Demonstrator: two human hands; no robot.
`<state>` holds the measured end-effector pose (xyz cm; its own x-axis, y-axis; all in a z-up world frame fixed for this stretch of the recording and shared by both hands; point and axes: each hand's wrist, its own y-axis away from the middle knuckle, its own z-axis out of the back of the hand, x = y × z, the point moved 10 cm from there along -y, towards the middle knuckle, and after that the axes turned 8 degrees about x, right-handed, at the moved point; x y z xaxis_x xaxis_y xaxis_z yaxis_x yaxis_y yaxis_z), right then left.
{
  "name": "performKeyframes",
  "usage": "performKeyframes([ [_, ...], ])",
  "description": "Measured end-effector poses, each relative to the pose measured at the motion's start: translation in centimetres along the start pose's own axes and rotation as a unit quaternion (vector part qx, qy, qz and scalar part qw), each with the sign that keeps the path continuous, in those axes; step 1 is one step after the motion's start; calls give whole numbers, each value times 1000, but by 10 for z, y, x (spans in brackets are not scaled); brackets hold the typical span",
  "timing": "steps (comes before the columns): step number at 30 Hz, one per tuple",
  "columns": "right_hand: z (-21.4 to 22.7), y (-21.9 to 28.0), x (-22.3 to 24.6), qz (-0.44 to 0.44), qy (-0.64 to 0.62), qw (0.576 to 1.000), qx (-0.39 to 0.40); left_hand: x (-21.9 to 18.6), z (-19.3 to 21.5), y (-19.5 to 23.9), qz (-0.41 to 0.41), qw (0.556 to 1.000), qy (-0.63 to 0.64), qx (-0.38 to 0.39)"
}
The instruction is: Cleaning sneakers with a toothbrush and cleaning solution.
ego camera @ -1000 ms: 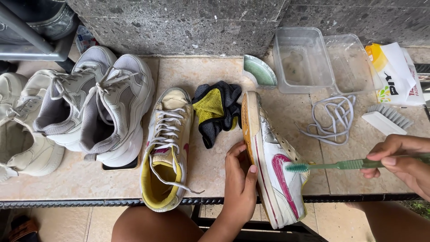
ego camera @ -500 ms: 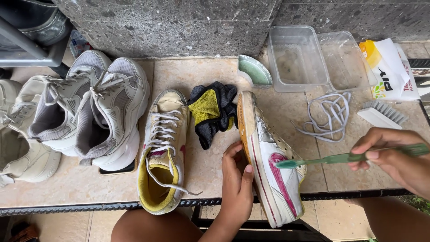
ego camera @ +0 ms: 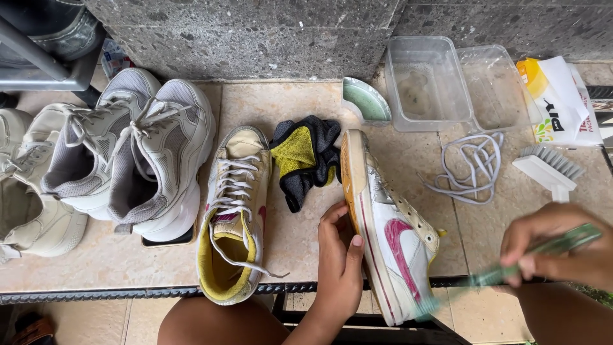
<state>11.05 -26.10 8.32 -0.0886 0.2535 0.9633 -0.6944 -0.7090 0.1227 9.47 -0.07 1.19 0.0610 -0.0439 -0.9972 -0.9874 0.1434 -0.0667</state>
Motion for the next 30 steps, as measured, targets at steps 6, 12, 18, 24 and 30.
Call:
performKeyframes([
  [6, 8, 13, -23, -46, -17, 998, -39, 2, 1, 0, 14, 1000, -12, -5],
  [12, 43, 34, -57, -62, -104, 980, -159, 5, 1, 0, 15, 1000, -9, -4],
  [18, 89, 14, -27, 13, -104, 917, -386, -4, -1, 0, 14, 1000, -15, 1],
  [24, 112, -29, -19, -52, 40, 920, -387, 2, -2, 1, 12, 1000, -19, -6],
  [30, 130, -57, -34, -117, 39, 896, -427, 9, -2, 0, 35, 999, -3, -6],
])
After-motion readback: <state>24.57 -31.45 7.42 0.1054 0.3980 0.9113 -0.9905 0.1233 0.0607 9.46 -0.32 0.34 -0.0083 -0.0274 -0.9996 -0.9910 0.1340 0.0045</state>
